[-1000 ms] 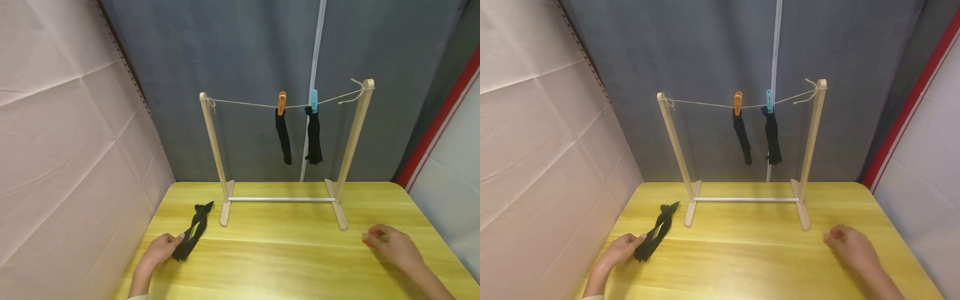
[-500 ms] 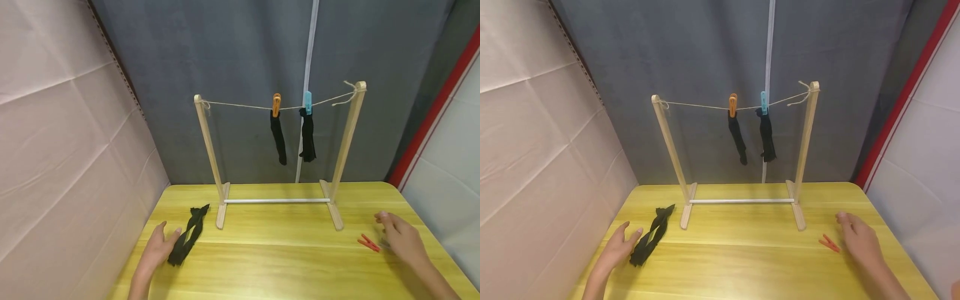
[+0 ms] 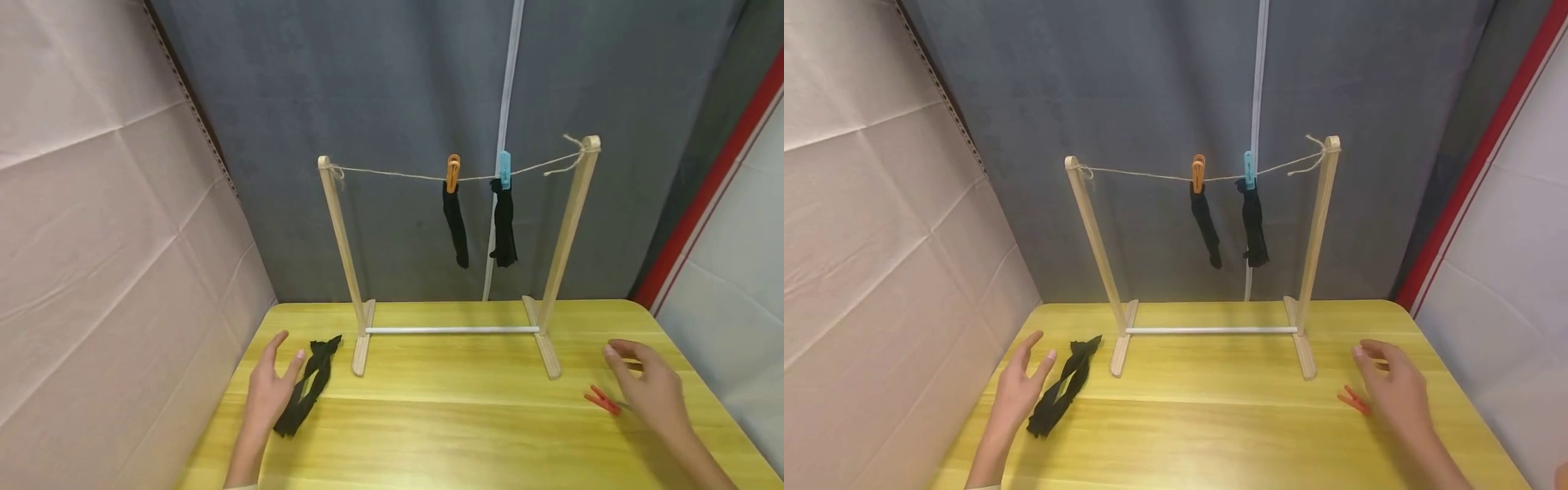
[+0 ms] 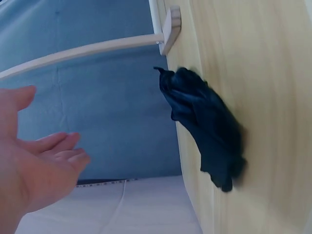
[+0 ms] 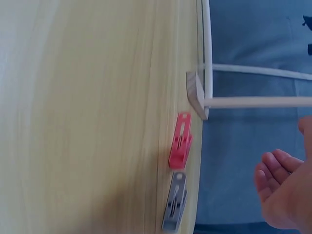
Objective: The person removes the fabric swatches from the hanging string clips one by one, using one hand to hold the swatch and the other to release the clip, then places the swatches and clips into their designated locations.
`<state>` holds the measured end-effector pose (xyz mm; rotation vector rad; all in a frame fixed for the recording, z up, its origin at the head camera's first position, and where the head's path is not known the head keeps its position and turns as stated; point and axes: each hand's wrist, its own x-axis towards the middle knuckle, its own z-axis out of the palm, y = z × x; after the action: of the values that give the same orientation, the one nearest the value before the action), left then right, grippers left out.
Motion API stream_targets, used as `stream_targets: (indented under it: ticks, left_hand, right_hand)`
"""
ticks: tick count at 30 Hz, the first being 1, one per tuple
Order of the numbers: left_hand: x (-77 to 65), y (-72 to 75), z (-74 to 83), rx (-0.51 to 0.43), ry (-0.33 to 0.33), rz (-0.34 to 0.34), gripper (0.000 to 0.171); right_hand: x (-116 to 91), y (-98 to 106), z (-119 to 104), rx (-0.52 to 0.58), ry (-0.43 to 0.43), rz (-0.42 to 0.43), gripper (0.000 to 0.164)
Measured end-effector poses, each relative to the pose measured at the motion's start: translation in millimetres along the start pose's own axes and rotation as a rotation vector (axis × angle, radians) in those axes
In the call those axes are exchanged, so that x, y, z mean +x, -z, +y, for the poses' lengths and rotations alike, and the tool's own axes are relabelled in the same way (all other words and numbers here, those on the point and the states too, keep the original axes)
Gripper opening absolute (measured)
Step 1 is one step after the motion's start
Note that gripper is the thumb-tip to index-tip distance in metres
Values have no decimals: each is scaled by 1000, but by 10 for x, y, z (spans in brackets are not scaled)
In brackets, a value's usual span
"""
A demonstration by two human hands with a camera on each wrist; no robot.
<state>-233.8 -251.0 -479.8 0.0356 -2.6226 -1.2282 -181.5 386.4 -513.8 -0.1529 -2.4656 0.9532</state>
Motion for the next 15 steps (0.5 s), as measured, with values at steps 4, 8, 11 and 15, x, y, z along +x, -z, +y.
stream_targets:
  ticks: [4,8,11,15]
  left_hand:
    - [-9,-68,79,-102,-46,45,70]
    - [13,-173,160,-185,-96,55,69]
    - [25,-257,238,-295,-129,61,64]
    - [34,-367,354,-527,-180,56,58]
  right_hand:
    - [-26,-40,-94,27,18,47,38]
    - [-31,-47,-184,49,18,64,41]
    - [-21,-71,-244,70,6,76,45]
    - [-2,-141,-342,126,7,106,51]
